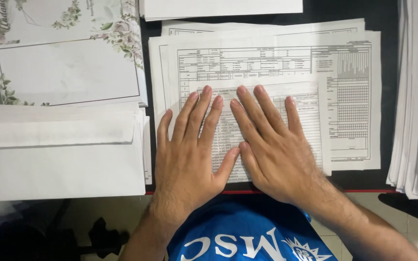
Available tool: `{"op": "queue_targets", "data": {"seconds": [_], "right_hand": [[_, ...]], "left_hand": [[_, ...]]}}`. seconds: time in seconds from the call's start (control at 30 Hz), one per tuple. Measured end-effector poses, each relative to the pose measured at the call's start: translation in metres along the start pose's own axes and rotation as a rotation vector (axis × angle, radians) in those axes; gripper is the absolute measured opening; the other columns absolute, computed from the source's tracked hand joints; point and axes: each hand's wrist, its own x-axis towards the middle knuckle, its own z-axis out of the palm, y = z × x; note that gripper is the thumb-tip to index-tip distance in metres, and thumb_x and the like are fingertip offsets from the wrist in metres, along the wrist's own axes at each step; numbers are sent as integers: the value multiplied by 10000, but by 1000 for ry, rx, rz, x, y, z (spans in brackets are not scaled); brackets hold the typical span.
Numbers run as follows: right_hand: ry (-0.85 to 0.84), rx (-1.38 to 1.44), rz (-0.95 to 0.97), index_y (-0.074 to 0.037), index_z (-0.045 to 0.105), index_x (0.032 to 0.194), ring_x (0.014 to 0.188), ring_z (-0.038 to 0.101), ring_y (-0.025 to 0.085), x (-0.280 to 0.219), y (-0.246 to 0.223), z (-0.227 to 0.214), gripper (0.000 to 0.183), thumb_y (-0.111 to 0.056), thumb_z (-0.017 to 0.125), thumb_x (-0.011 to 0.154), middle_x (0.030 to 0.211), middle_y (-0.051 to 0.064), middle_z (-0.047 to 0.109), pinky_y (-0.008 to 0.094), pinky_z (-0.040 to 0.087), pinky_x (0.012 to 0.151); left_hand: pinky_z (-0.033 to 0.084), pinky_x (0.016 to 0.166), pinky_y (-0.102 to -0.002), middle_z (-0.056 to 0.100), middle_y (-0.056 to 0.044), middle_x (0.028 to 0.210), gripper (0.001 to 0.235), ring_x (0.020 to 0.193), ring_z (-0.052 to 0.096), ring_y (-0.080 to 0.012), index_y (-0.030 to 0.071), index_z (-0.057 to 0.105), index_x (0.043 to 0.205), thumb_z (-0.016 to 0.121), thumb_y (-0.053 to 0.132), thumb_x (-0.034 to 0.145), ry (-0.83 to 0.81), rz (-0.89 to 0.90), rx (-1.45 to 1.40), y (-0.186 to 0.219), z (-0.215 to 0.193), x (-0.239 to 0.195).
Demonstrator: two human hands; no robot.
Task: Folding printed documents and inserting them into envelopes
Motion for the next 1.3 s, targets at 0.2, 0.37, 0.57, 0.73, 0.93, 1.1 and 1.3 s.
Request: {"op": "queue_targets", "data": {"seconds": [0.2, 0.37, 0.57, 0.73, 0.93, 1.1, 1.3], "right_hand": [[-9, -23, 6, -86, 196, 1652, 1610, 79, 285, -8, 12, -4, 666, -448, 289, 1101, 1733, 123, 164, 480, 25, 1305], [-38, -38, 43, -97, 169, 1659, 1610, 45, 276, -15, 19, -6, 782, -590, 302, 1067, 1736, 124, 115, 474, 37, 1308], [-85, 30, 33, -92, 114, 1661, 1615, 8, 290, -20, 23, -11, 900, -687, 287, 1009, 1740, 137, 70, 502, 11, 1313], [-111, 52, 23, -113, 58, 1666, 1622, -24, 318, -20, 24, -11, 1005, -784, 279, 951, 1740, 160, 10, 581, -12, 1309], [-126, 41, 13, -113, 40, 1672, 1616, -43, 330, -21, 21, -13, 1006, -766, 317, 957, 1739, 158, -14, 619, 20, 1295], [-125, 18, -8, -89, 49, 1675, 1609, -41, 344, -23, 17, -15, 1011, -750, 328, 963, 1733, 159, -24, 665, 64, 1278], [-147, -45, 9, -26, 100, 1663, 1588, -5, 384, -20, 10, -19, 1080, -759, 391, 926, 1716, 206, 1, 699, 135, 1222]], "left_hand": [[297, 1232, -538, 314, -67, 1694, 777, 1567, 314, -236, 131, 352, 1604, 542, 573, 995, 6, 2, 12, 1, -1, 2], [302, 1230, -545, 312, -69, 1696, 786, 1571, 308, -237, 137, 344, 1611, 562, 565, 988, -9, -1, 17, -1, -1, 1], [232, 1248, -564, 220, -70, 1729, 889, 1601, 237, -246, 140, 245, 1645, 604, 584, 963, -124, 22, -16, -8, -5, 0], [172, 1271, -592, 124, -116, 1734, 1019, 1608, 154, -312, 126, 174, 1659, 661, 665, 944, -217, 57, -33, -11, -10, 0], [208, 1207, -613, 70, -207, 1682, 1054, 1555, 97, -394, 268, 299, 1637, 796, 665, 796, -289, 152, 42, -14, -16, 3], [229, 1135, -643, 79, -236, 1654, 1231, 1503, 142, -438, 318, 276, 1613, 906, 583, 589, -446, 188, 136, -22, -19, 22], [332, 1071, -625, 135, -236, 1634, 1438, 1437, 225, -457, 384, 282, 1597, 1016, 614, 381, -505, 250, 233, -27, -20, 33]]}}
